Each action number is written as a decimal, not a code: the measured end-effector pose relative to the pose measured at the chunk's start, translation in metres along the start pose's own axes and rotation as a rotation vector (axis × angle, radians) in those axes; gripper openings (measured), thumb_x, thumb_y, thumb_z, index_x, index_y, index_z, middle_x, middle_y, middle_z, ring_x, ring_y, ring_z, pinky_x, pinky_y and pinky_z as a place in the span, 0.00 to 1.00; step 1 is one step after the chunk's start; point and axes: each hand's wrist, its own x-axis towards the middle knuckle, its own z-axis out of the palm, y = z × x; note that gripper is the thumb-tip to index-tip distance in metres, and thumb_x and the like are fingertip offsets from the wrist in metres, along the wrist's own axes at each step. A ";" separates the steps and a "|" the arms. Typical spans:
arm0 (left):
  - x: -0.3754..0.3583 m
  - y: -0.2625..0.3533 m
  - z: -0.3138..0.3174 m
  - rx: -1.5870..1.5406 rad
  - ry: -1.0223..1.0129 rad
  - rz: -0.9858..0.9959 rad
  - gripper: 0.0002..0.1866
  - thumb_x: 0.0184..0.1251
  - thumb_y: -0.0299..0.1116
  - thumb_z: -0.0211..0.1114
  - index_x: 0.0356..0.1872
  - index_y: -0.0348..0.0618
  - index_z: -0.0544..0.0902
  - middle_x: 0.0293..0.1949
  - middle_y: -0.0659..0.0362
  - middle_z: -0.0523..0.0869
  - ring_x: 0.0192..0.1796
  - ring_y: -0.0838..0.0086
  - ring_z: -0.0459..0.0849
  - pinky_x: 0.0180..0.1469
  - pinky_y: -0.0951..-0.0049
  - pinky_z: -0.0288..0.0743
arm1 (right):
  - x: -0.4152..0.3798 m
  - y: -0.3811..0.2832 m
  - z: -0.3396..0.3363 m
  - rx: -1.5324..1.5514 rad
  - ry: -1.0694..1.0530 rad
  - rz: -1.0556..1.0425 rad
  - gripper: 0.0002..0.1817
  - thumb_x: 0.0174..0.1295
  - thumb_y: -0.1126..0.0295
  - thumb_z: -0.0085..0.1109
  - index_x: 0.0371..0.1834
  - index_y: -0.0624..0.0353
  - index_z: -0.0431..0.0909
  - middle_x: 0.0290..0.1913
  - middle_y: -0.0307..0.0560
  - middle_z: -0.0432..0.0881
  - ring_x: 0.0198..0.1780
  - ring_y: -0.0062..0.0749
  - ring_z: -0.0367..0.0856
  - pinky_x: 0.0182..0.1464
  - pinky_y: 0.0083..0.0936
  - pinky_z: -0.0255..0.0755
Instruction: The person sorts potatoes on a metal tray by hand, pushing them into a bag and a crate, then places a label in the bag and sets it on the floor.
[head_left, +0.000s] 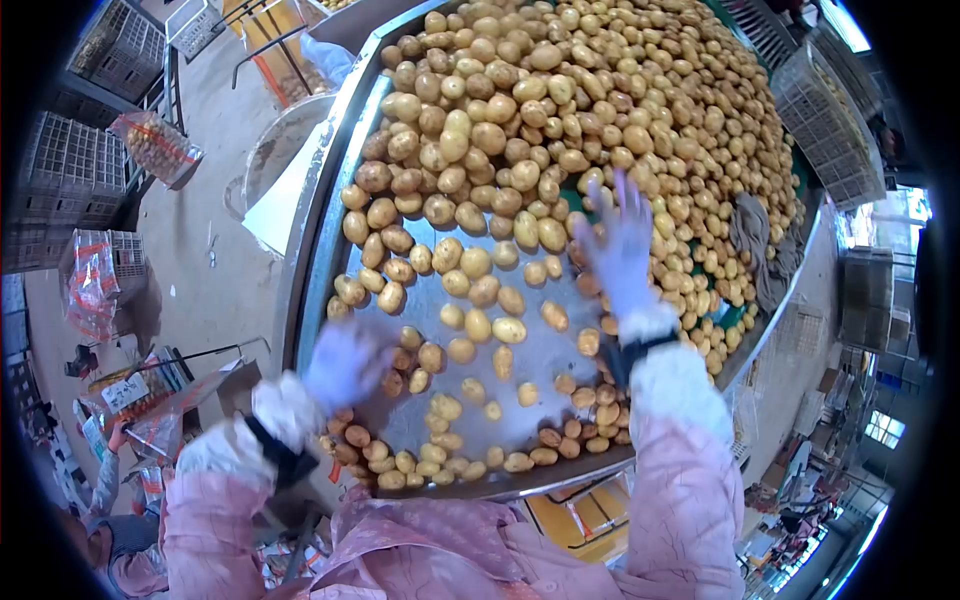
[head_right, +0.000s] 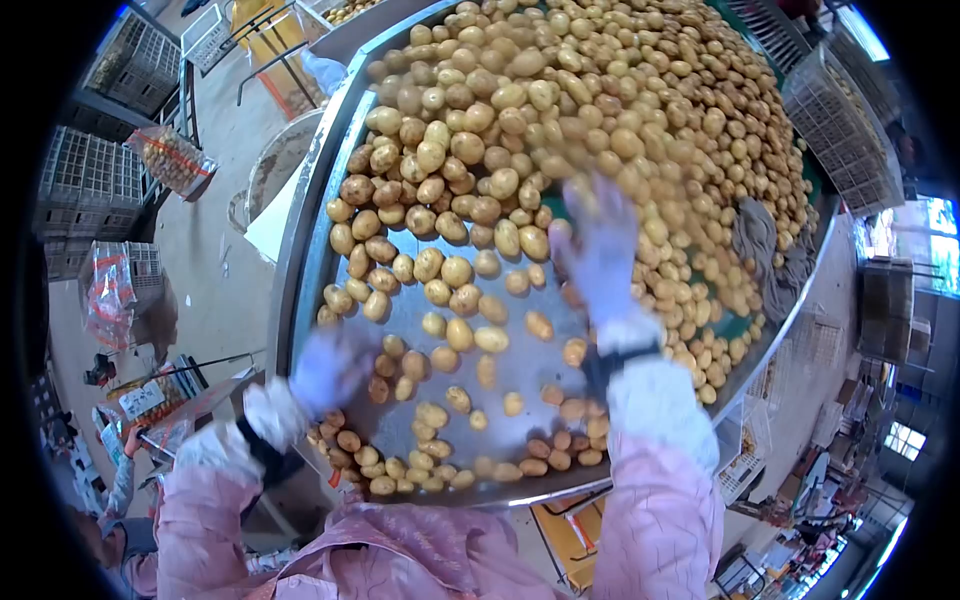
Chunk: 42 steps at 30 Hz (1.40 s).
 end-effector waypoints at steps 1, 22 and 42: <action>0.046 -0.023 -0.001 0.093 0.036 -0.141 0.24 0.66 0.30 0.72 0.64 0.44 0.82 0.50 0.49 0.88 0.49 0.47 0.85 0.50 0.49 0.79 | 0.053 -0.001 0.021 0.230 0.082 0.068 0.30 0.68 0.46 0.65 0.71 0.44 0.82 0.70 0.65 0.78 0.70 0.66 0.73 0.75 0.55 0.64; -0.136 0.090 0.081 0.025 -0.511 -0.052 0.28 0.68 0.49 0.68 0.70 0.64 0.82 0.67 0.56 0.79 0.75 0.46 0.70 0.78 0.40 0.64 | -0.304 -0.172 -0.070 0.027 -0.738 0.204 0.35 0.70 0.48 0.58 0.78 0.49 0.72 0.81 0.64 0.63 0.83 0.72 0.54 0.82 0.73 0.43; -0.002 0.058 0.062 -0.188 -0.229 -0.684 0.12 0.70 0.38 0.68 0.52 0.52 0.85 0.57 0.49 0.87 0.52 0.49 0.90 0.54 0.54 0.84 | -0.351 -0.211 -0.070 0.273 -0.488 0.282 0.34 0.73 0.55 0.61 0.81 0.53 0.69 0.76 0.58 0.73 0.78 0.61 0.69 0.80 0.60 0.59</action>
